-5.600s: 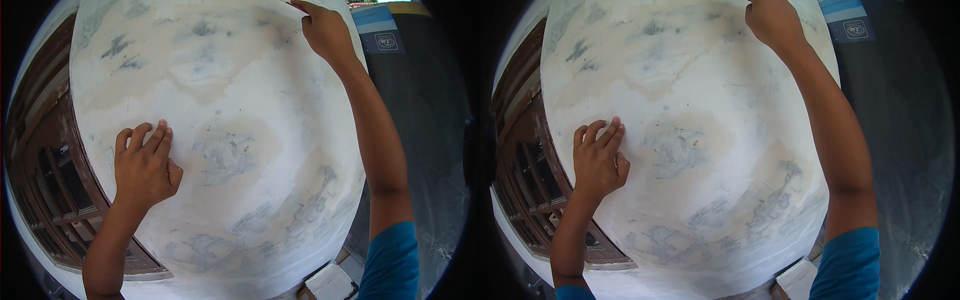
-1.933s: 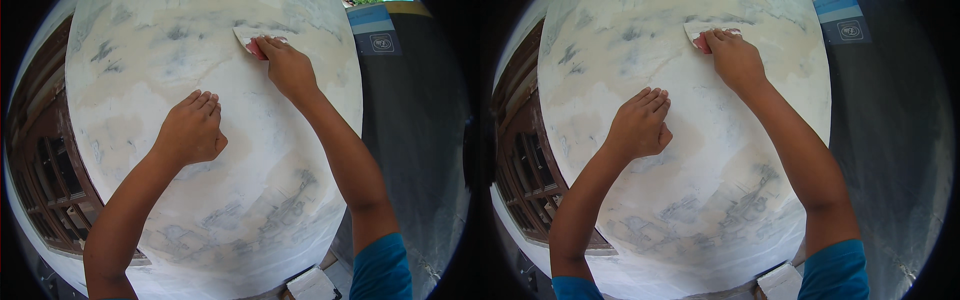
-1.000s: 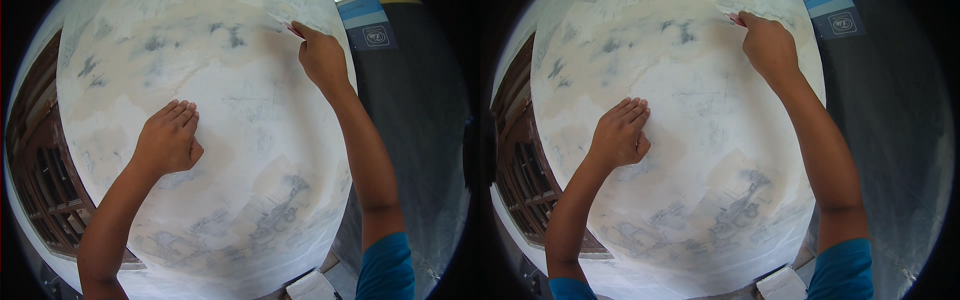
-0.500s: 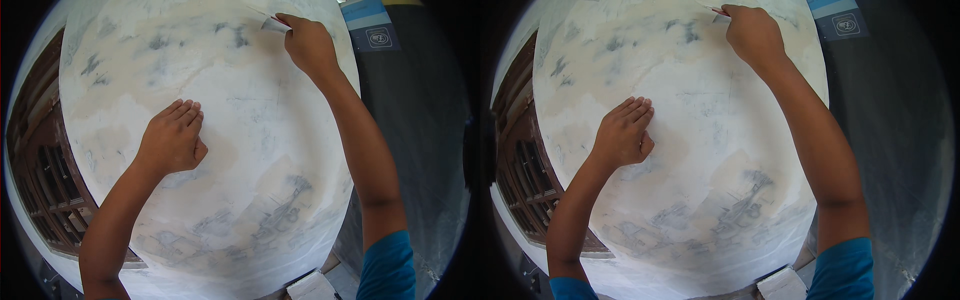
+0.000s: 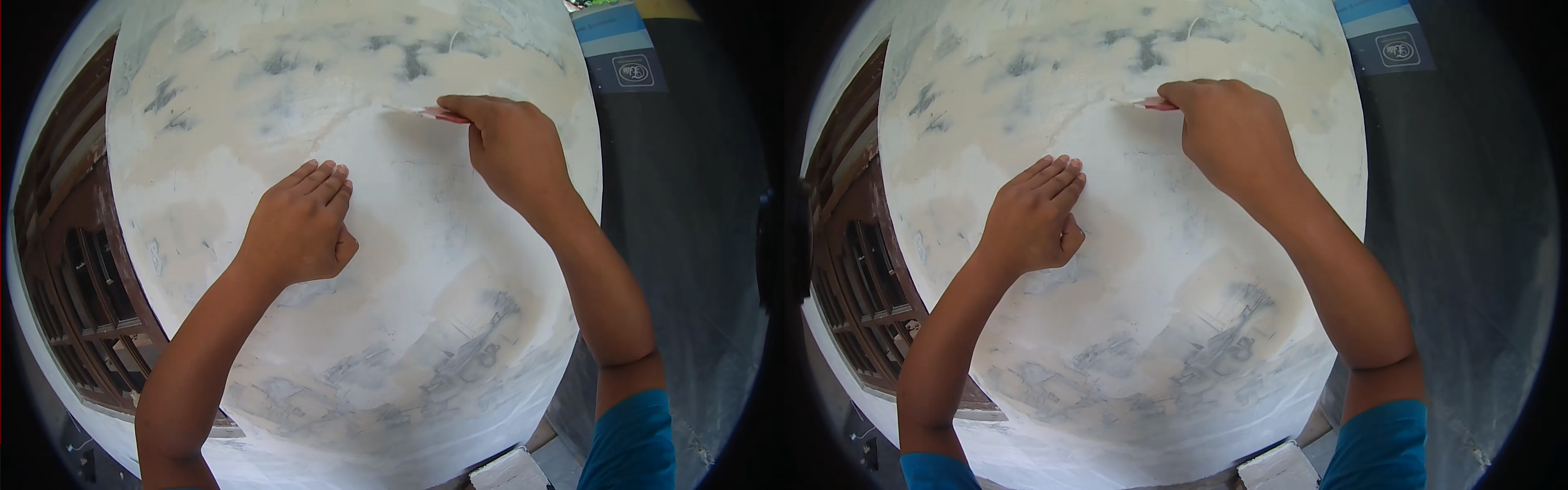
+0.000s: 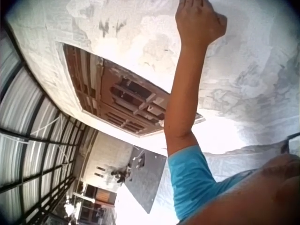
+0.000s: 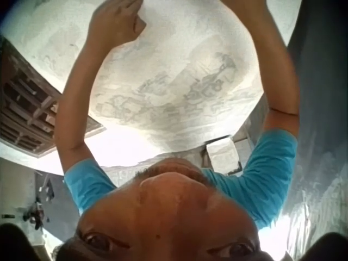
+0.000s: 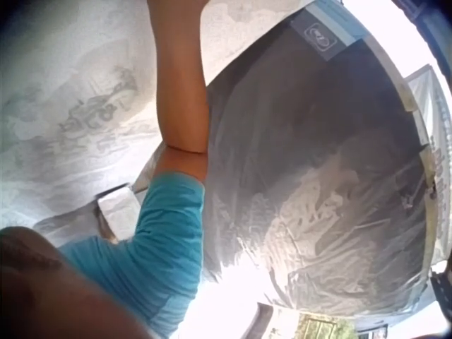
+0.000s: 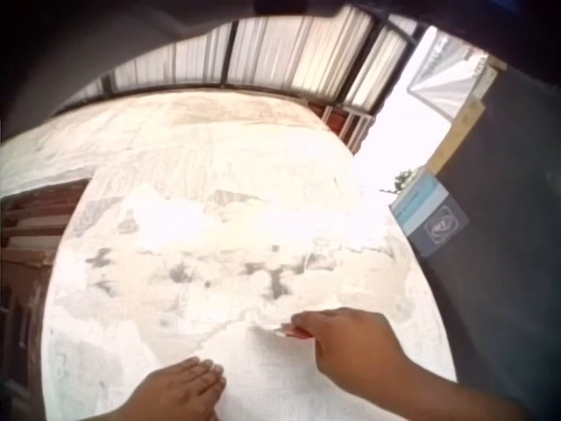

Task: Apply wall putty to a wall using a putty knife to smooth the surface.

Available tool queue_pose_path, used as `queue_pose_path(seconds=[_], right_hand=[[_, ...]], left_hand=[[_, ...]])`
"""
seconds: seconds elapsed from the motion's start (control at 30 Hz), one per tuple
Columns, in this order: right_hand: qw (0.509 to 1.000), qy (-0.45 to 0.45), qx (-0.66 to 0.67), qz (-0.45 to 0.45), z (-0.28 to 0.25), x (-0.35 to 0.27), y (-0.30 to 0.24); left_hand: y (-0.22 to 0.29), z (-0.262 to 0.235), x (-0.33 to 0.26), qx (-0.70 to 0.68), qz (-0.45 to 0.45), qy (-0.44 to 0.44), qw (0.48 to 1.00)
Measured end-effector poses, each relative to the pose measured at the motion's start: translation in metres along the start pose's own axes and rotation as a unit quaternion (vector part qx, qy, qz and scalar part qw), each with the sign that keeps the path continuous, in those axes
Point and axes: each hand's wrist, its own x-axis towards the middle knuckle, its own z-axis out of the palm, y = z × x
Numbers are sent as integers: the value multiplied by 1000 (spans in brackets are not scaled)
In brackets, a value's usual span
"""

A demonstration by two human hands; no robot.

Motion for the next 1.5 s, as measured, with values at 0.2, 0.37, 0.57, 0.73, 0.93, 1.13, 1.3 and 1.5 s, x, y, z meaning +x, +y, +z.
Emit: queue_pose_path(seconds=[0.2,0.37,0.57,0.73,0.93,1.13,1.3,1.5], right_hand=[[992,56,-72,89,-3,86,92],[988,151,-42,-17,71,-33,68],[989,24,-14,148,-12,8,60],[987,34,-62,142,22,44,104],[994,-8,4,107,16,-21,44],[991,75,-67,93,16,69,88],[992,121,-4,-37,46,-9,71],[990,8,-89,105,-11,48,86]], left_hand=[[3,-1,7,-8,16,22,1000],[3,-4,5,19,22,23,999],[0,-2,3,1,7,-15,1000],[6,-2,11,-13,15,-4,1000],[2,-3,2,-4,-7,-6,1000],[6,-1,10,-15,2,7,1000],[6,-1,6,-4,-9,2,1000],[6,-1,7,-2,-4,7,1000]])
